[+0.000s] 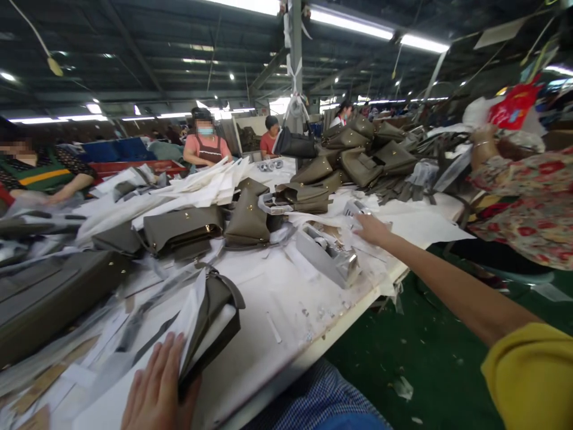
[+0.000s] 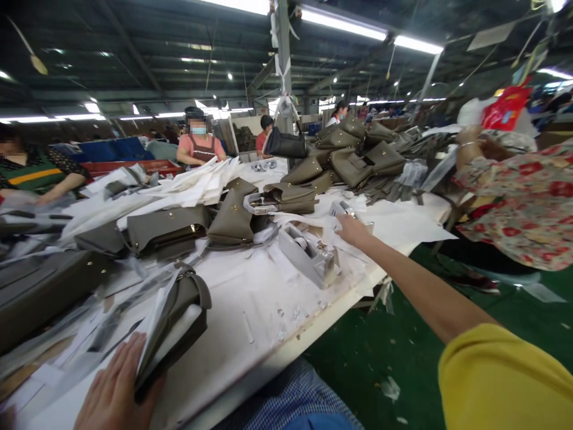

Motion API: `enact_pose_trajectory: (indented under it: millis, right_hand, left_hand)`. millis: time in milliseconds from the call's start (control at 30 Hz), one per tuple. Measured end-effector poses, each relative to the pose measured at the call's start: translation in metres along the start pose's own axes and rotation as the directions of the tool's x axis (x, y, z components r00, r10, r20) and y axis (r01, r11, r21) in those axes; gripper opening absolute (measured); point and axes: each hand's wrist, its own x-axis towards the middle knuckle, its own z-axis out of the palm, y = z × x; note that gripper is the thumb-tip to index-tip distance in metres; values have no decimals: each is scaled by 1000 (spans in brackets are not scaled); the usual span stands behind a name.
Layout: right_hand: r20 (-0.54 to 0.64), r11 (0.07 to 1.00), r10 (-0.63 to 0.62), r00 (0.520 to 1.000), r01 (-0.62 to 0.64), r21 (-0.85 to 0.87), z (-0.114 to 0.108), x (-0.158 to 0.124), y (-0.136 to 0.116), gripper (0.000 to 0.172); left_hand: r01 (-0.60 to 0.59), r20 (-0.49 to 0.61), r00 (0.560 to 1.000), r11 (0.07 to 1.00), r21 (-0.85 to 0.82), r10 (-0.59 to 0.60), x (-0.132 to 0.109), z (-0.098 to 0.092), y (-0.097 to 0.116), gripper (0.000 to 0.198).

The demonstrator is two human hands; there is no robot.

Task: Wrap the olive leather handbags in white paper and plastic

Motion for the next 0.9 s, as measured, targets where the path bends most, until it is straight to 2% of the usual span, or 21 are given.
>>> enact_pose_trajectory:
  millis: [67,100,133,200,267,300,333,433,500,567,667,767,900]
  right_hand:
    - [-59,995,-99,993,99,-7,4,-9,-19,48]
    - [-104,981,-193,976,196,15,5,-19,-33,47]
    - [-141,946,-309,940,319,53,6,-30,-49,43]
    - [-153,810,-530,834,551,202,13,-56,-86,34]
    - [-68,677,-672,738,649,347,28,-79,-124,31]
    - [-1,659,-696,718,640,396,39,-88,-141,31]
    - [73,673,-692,718,606,424,52,-93,-156,33]
    - [243,779,-594,767,473,411,90,-97,-185,42]
    - [268,815,-545,795,427,391,106,-92,-193,36]
    - [268,831,-518,812,404,382,114,-85,-195,25]
    - [283,852,-484,828,372,368,113,-76,-193,22]
    - [291,869,-455,841,349,351,106,-70,-194,29]
    - [252,875,-440,862,348,336,89,-84,-202,32]
  left_hand:
    - [4,9,1000,1000,20,-4,0,-2,2,64]
    - [8,10,1000,1000,30,-9,0,-2,3,64]
    - [12,8,1000,999,39,-13,0,-3,4,63]
    - [17,4,1000,998,56,-17,0,-2,6,63]
    - [10,5,1000,998,67,-11,0,-2,7,63]
    - [8,9,1000,997,71,-9,0,-2,8,63]
    - [6,11,1000,997,74,-7,1,-2,9,63]
    - [-3,6,1000,997,82,3,1,-4,9,64]
    - [-6,-7,1000,996,90,7,2,-5,7,66]
    - [-1,-17,1000,995,98,3,1,-5,6,66]
    - [3,-24,1000,995,102,0,1,-5,5,67]
    - [8,-20,1000,995,95,-6,1,-6,6,67]
    - [24,-22,1000,996,81,-22,1,-7,6,67]
